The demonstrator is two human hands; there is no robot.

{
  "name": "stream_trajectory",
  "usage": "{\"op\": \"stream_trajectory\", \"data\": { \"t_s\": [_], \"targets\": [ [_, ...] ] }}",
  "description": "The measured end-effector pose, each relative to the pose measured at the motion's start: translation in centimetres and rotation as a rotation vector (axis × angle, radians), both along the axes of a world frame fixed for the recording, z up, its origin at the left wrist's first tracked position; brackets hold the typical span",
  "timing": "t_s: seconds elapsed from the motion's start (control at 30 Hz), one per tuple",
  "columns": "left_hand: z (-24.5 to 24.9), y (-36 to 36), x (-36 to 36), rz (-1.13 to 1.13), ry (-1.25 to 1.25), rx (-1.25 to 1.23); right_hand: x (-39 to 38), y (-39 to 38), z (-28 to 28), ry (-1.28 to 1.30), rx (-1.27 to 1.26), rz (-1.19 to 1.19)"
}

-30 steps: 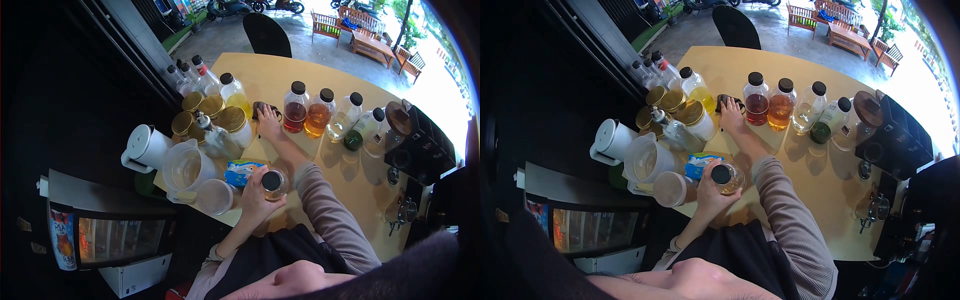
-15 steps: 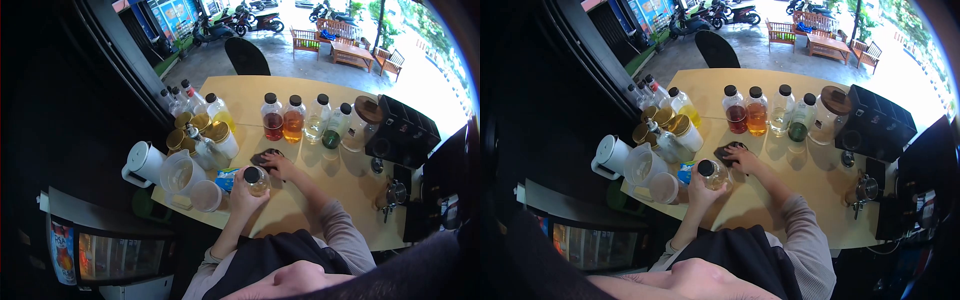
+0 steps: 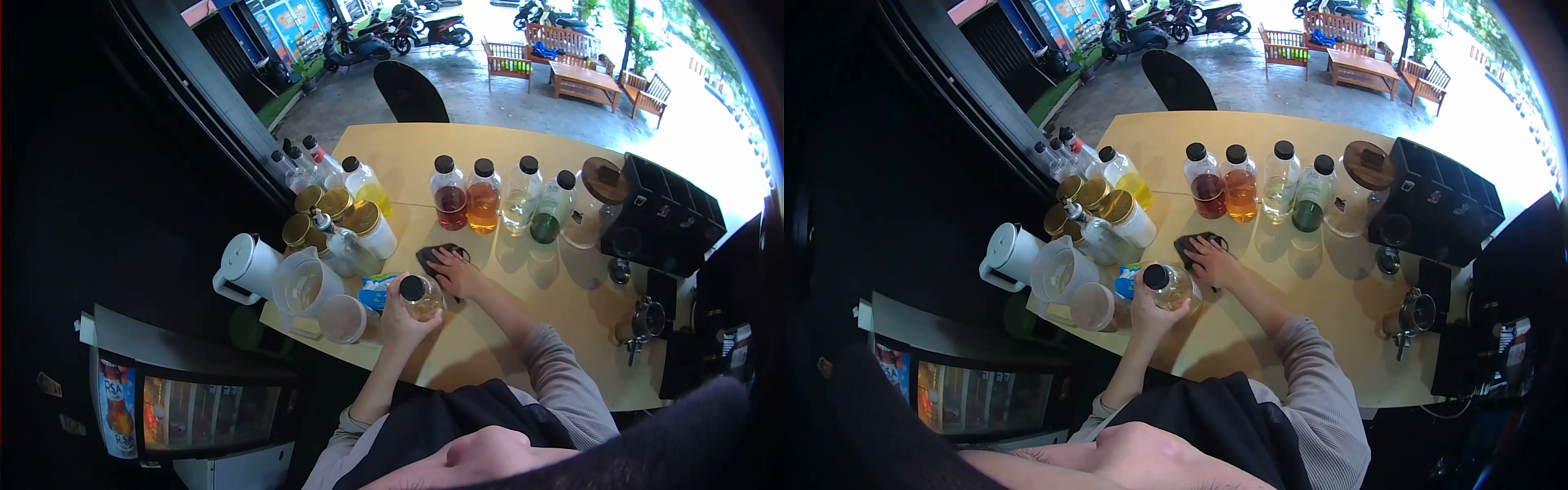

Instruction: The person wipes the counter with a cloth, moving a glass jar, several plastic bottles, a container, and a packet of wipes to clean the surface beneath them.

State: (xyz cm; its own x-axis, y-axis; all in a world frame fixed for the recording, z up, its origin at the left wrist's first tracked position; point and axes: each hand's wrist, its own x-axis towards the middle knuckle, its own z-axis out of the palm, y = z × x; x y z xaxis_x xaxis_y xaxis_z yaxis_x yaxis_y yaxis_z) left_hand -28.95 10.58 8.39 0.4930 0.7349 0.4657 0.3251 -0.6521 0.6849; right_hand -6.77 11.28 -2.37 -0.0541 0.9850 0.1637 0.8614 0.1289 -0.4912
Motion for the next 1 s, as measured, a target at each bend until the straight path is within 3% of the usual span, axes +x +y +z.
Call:
{"op": "stream_trajectory", "data": {
  "t_s": [0.2,0.6,1.0],
  "targets": [
    [-0.1,-0.5,0.0,0.051,0.011,0.002,-0.8,9.3,-2.9,-0.053,0.059,-0.131],
    [1.2,-0.5,0.2,0.035,-0.025,0.033,0.4,19.7,-1.2,-0.158,-0.055,-0.349],
    [0.9,-0.2,0.1,0.021,-0.017,0.078,-0.1,14.4,-1.7,-0.059,0.06,-0.088]
  ]
}}
